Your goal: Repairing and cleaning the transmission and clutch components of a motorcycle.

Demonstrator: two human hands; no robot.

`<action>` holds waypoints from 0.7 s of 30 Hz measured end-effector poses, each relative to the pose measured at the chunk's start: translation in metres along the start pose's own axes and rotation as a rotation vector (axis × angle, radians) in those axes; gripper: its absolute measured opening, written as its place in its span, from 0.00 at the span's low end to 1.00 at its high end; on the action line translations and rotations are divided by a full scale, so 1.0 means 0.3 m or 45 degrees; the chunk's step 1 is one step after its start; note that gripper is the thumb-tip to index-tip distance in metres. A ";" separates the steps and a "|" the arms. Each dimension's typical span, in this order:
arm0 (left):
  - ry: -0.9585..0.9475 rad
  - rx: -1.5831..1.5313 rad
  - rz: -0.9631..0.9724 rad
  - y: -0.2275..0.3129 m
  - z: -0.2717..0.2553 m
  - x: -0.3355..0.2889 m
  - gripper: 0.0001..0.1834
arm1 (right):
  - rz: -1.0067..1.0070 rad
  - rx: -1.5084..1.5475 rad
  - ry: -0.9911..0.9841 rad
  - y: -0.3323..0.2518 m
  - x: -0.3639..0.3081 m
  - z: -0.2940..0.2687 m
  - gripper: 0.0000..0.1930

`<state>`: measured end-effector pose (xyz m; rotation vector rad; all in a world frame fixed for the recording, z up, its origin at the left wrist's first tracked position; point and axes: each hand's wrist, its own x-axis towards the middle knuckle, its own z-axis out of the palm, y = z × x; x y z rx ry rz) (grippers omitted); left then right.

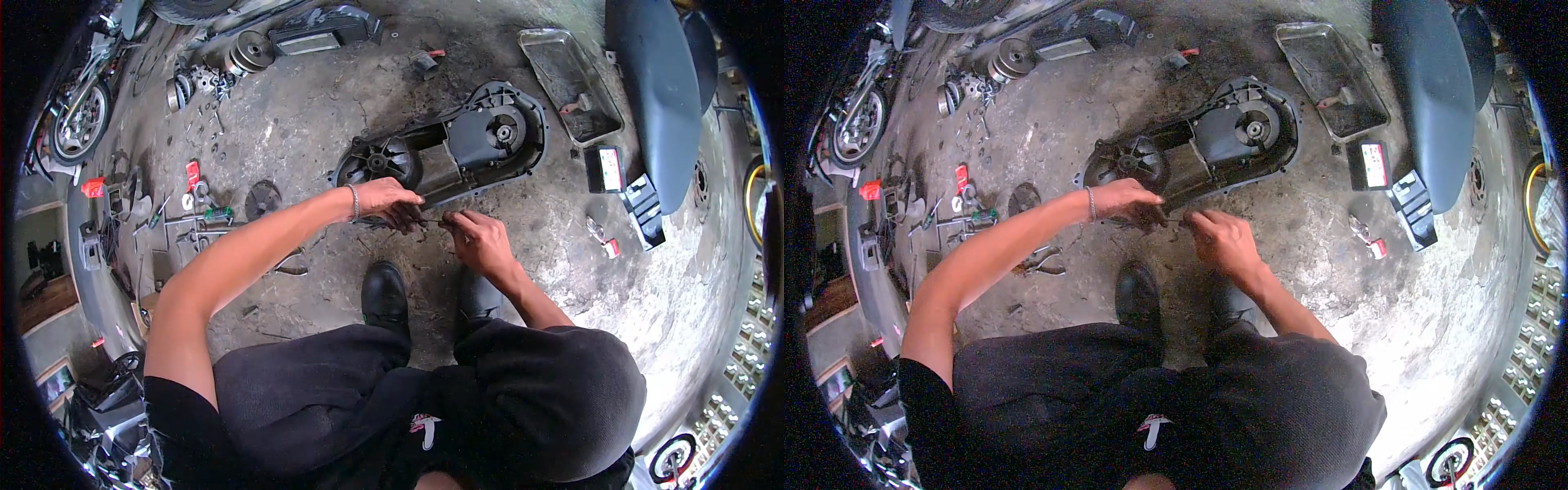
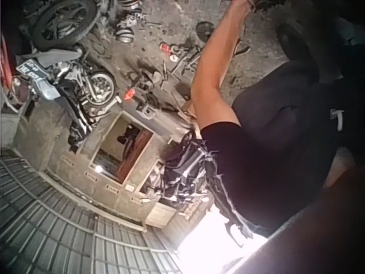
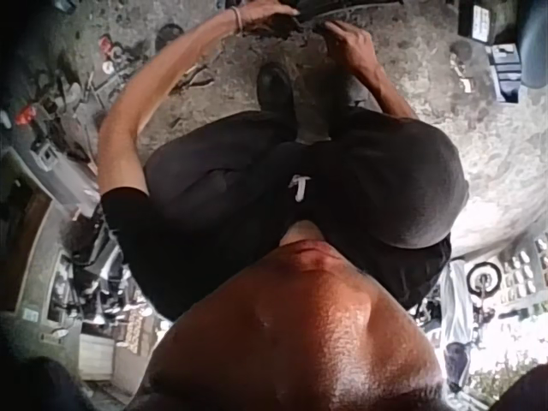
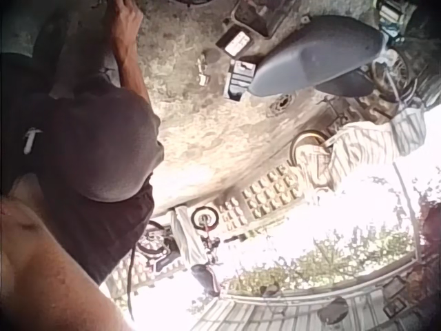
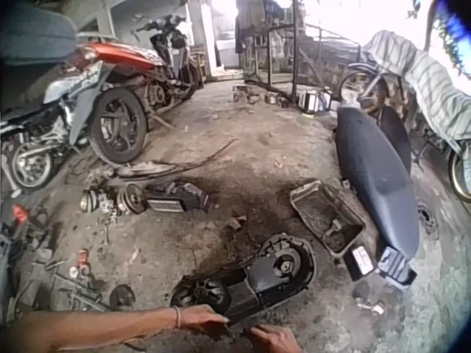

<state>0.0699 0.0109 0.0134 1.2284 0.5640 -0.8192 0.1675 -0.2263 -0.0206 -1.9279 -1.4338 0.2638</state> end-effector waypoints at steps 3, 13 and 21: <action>-0.033 -0.202 0.003 -0.019 -0.004 0.008 0.18 | -0.016 0.016 0.044 0.008 0.001 -0.010 0.12; 0.075 0.146 0.201 0.005 -0.002 0.002 0.18 | 0.086 0.007 0.058 0.039 -0.048 -0.045 0.13; 0.487 0.483 0.572 0.188 -0.118 -0.137 0.11 | 0.208 -0.008 -0.010 0.104 -0.088 0.001 0.11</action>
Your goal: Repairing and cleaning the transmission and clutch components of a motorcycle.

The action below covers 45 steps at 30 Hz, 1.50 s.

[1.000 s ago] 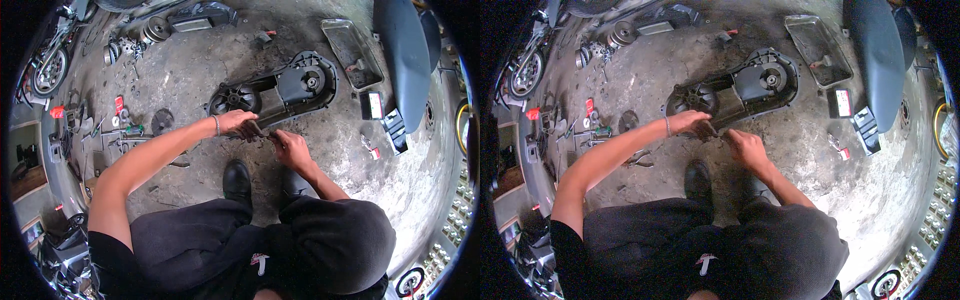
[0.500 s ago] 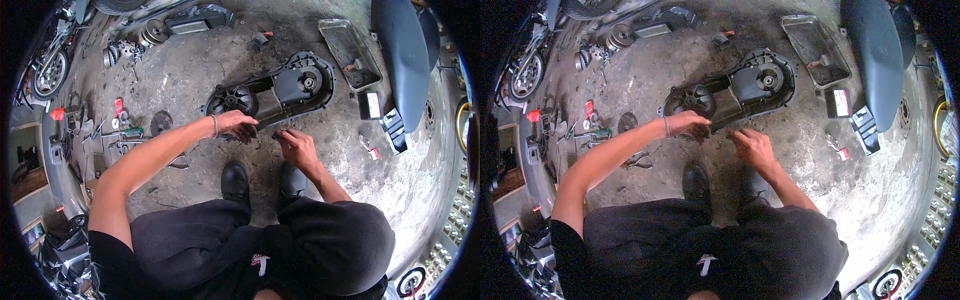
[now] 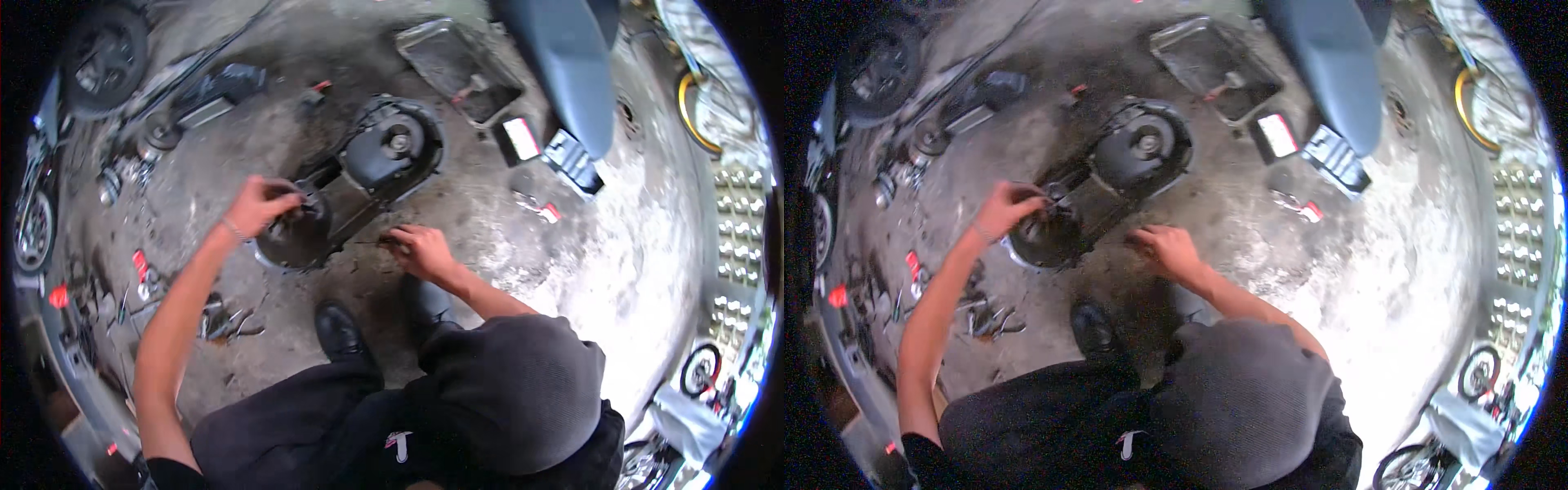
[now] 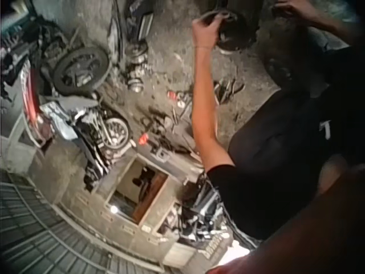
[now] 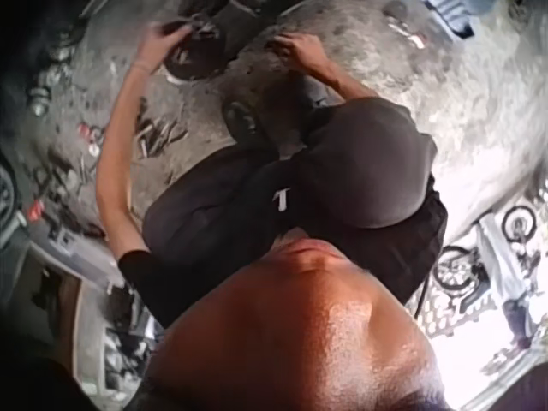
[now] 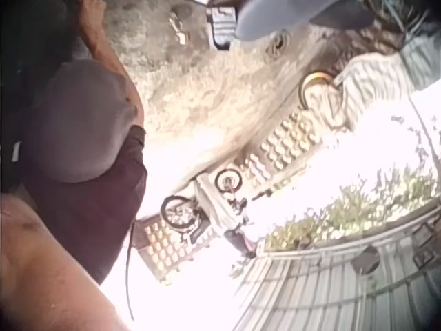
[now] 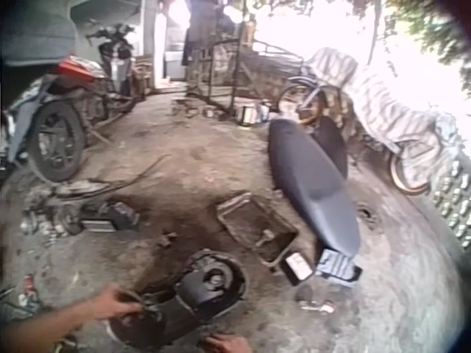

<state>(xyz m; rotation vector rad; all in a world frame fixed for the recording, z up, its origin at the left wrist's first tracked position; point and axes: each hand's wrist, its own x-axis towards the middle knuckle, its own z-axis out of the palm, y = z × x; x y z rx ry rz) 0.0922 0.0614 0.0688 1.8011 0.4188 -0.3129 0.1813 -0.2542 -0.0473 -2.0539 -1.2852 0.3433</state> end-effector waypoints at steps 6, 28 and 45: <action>0.284 0.108 0.144 -0.077 -0.176 0.093 0.09 | 0.137 0.050 0.003 0.024 -0.033 0.000 0.13; 0.375 -0.325 -0.306 -0.439 -0.195 -0.051 0.18 | 1.119 2.180 0.534 0.044 0.042 -0.001 0.10; 0.505 -0.225 -0.456 -0.341 -0.141 -0.015 0.24 | 0.925 2.469 0.485 0.134 0.152 -0.048 0.11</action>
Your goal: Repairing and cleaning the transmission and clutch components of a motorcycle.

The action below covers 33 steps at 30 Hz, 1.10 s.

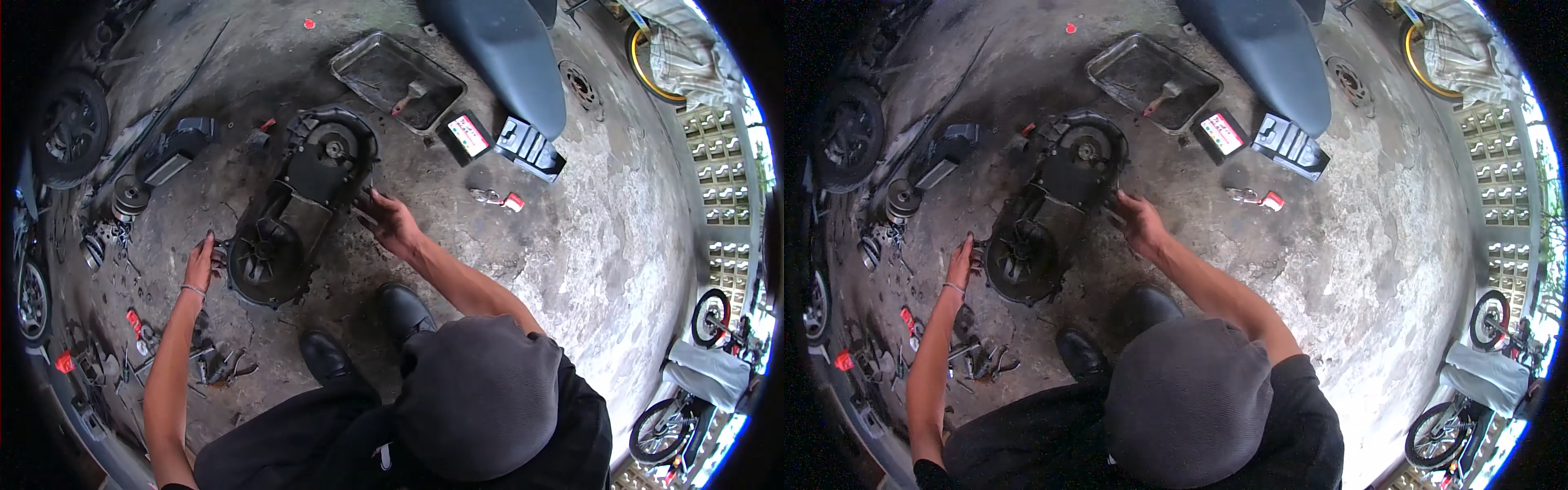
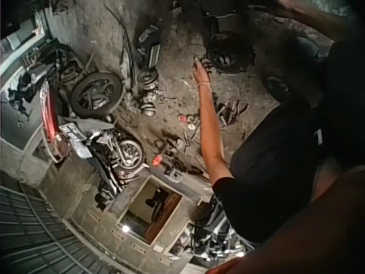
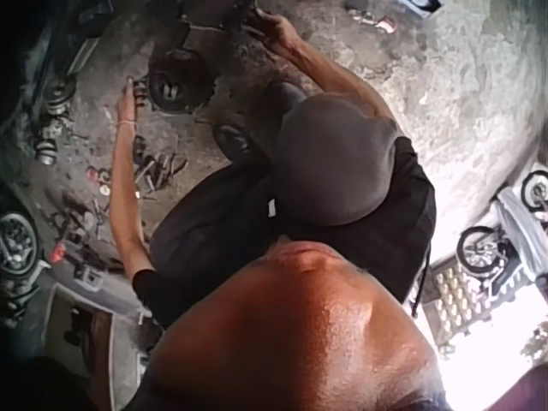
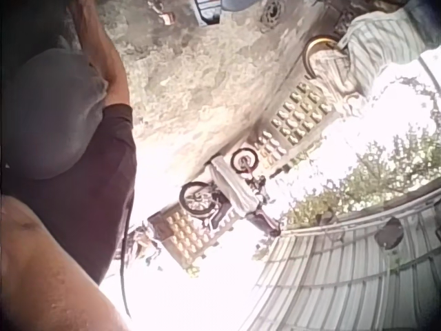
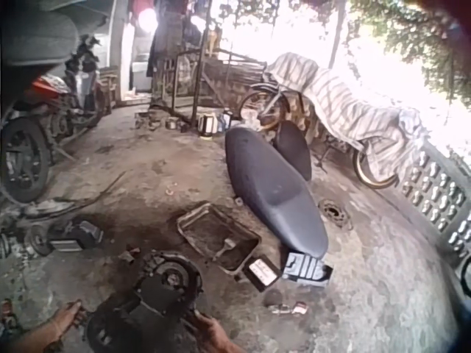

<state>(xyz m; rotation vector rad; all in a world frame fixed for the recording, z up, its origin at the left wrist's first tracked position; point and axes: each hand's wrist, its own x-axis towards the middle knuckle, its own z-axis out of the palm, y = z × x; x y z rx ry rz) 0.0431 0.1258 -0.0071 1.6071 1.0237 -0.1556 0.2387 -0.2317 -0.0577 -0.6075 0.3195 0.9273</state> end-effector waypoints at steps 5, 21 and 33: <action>0.129 0.243 0.523 0.031 0.000 -0.065 0.15 | -0.027 -0.260 -0.039 -0.066 0.115 -0.025 0.13; -0.715 -0.139 1.548 0.730 0.387 -0.798 0.06 | -0.239 -1.811 -0.198 0.033 -0.135 0.069 0.10; -0.641 0.093 1.391 0.627 0.344 -0.625 0.05 | -0.328 -2.143 -0.348 0.064 -0.192 0.072 0.09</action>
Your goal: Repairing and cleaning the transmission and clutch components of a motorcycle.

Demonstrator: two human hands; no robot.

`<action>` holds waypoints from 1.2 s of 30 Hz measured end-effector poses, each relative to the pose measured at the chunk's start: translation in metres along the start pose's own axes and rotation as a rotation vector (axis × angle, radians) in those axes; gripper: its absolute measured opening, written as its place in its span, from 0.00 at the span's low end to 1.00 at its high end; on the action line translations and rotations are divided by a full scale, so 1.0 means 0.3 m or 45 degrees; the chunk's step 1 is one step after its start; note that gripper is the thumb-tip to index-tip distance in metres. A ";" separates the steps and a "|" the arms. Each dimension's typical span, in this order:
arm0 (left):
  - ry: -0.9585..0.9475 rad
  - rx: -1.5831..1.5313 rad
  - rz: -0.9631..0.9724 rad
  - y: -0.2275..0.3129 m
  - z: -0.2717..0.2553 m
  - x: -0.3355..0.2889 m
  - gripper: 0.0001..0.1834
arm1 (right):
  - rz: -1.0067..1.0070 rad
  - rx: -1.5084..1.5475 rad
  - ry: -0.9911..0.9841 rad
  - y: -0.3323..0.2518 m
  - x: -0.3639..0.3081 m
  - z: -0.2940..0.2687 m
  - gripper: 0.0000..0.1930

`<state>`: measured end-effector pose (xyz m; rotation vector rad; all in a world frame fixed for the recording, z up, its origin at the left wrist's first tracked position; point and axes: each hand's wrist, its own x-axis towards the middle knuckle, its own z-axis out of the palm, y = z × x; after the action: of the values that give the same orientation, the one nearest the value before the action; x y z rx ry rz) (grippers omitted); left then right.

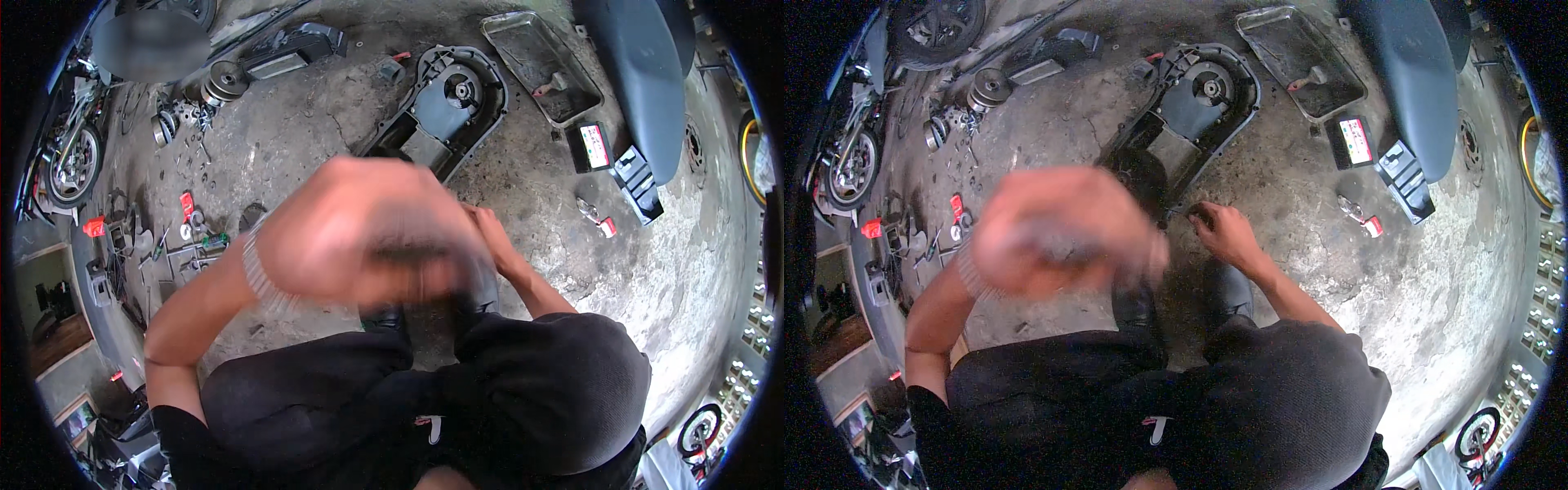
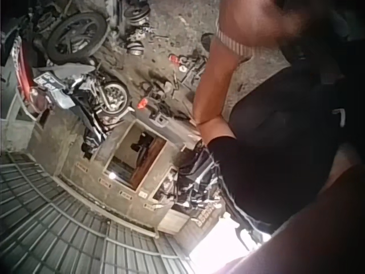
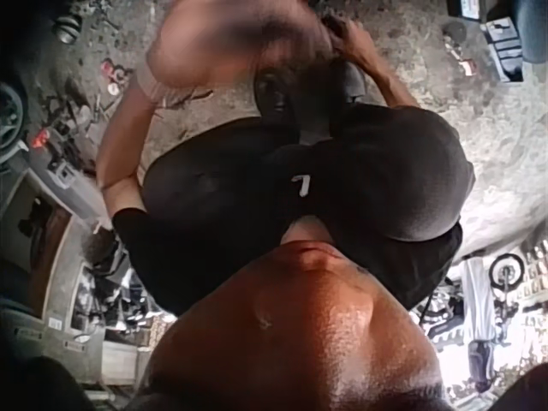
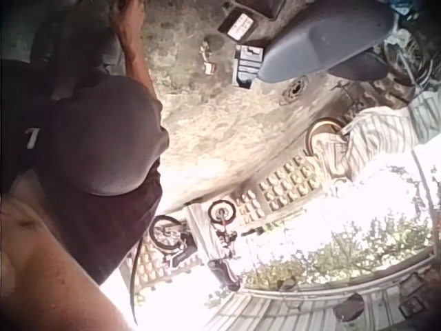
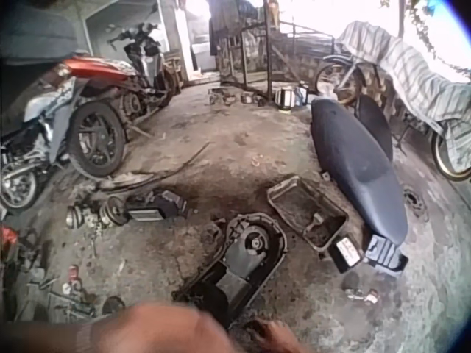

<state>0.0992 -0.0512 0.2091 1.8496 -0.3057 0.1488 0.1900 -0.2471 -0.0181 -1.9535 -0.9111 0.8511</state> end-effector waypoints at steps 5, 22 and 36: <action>-0.192 0.894 -0.422 -0.460 -0.057 -0.209 0.10 | 0.086 -0.079 -0.013 0.044 -0.026 0.017 0.10; -0.706 1.168 -0.457 -0.565 0.119 -0.386 0.27 | 0.088 -0.260 -0.088 0.036 -0.044 0.019 0.09; -0.429 0.684 -0.232 -0.534 0.086 -0.378 0.26 | -0.178 -0.237 0.205 -0.032 -0.076 0.008 0.05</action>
<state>0.0349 -0.0174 0.0250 2.4281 -0.3496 -0.2327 0.1735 -0.2610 -0.0056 -2.0551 -1.0474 0.5362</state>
